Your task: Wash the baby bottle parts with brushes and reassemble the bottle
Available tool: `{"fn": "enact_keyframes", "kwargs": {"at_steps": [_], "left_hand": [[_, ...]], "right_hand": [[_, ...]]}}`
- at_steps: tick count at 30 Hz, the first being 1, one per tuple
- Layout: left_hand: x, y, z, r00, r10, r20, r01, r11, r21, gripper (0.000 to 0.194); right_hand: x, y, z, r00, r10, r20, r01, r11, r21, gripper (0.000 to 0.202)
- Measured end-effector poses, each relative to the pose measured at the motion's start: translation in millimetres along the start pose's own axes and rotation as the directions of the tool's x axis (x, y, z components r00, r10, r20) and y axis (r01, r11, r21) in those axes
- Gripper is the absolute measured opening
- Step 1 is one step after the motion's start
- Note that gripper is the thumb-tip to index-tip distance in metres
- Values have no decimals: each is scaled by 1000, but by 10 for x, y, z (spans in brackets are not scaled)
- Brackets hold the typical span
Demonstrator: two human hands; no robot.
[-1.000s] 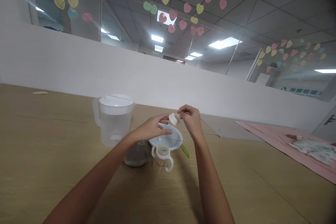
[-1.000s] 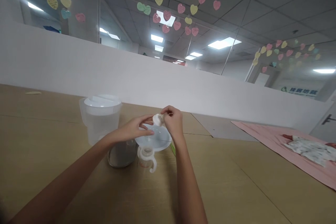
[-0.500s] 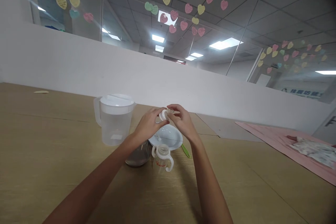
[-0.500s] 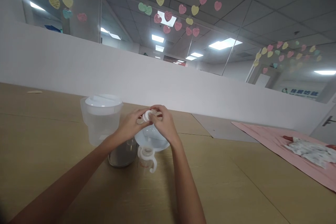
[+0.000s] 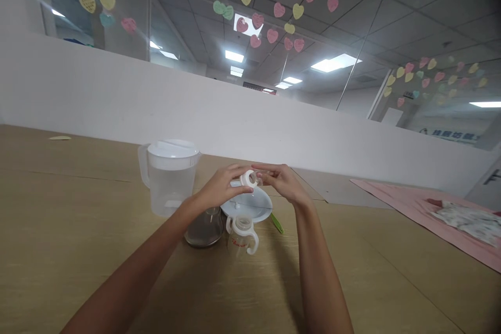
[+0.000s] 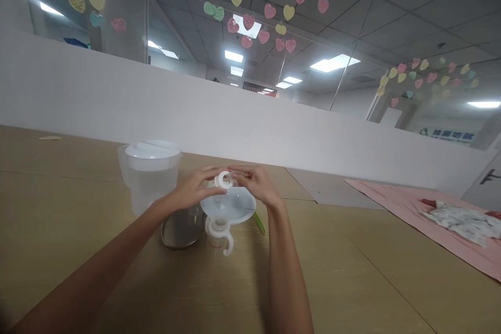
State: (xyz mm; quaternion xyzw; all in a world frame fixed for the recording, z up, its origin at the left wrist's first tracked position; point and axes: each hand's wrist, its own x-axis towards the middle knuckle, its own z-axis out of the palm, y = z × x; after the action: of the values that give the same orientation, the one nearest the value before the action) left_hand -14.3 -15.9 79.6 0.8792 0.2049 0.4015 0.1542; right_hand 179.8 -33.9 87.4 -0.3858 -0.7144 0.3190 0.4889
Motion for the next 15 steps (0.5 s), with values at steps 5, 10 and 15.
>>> {"fn": "enact_keyframes", "kwargs": {"at_steps": [5, 10, 15], "left_hand": [[-20, -163, 91, 983, -61, 174, 40, 992, 119, 42], [-130, -527, 405, 929, -306, 207, 150, 825, 545, 29], [-208, -763, 535, 922, -342, 184, 174, 788, 590, 35]], "right_hand": [[59, 340, -196, 980, 122, -156, -117, 992, 39, 39], [151, 867, -105, 911, 183, -369, -406, 557, -724, 20], [180, 1108, 92, 924, 231, -305, -379, 437, -816, 18]]}}
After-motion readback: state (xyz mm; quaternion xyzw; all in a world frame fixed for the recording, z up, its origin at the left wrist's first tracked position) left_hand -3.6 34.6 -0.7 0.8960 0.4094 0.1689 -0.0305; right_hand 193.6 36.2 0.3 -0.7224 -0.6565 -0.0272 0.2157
